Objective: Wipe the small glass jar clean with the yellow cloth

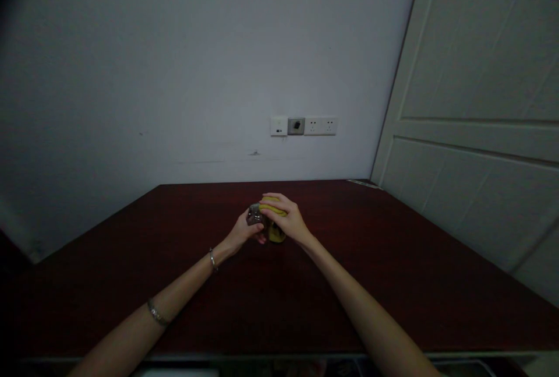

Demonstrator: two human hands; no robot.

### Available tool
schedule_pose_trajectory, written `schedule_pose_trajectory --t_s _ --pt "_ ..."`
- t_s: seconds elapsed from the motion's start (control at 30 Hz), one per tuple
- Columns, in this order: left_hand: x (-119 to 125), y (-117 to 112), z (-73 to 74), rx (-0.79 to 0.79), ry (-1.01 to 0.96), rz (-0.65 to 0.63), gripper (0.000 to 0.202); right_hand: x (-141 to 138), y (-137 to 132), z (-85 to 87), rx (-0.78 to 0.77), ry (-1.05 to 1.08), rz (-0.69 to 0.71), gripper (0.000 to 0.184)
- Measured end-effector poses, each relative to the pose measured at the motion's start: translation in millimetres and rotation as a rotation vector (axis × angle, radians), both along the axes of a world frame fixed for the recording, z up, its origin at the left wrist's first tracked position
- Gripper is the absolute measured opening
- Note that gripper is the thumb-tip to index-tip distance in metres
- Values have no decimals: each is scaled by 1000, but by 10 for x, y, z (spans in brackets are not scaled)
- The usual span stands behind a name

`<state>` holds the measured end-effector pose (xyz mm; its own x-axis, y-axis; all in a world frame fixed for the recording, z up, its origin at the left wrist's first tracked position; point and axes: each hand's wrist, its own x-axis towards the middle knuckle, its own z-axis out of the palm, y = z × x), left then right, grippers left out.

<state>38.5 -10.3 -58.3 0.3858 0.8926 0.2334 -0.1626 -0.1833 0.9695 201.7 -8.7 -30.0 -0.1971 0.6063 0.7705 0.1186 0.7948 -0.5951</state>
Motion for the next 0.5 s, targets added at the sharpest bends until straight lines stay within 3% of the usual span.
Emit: schedule_pose_trajectory --t_s 0.23,0.5 --pt "-18 18 -13 11 9 18 68 -9 -90 56 49 -112 124 18" --pt "-24 105 -93 173 183 158 70 -19 -7 -11 -33 -53 -82 19"
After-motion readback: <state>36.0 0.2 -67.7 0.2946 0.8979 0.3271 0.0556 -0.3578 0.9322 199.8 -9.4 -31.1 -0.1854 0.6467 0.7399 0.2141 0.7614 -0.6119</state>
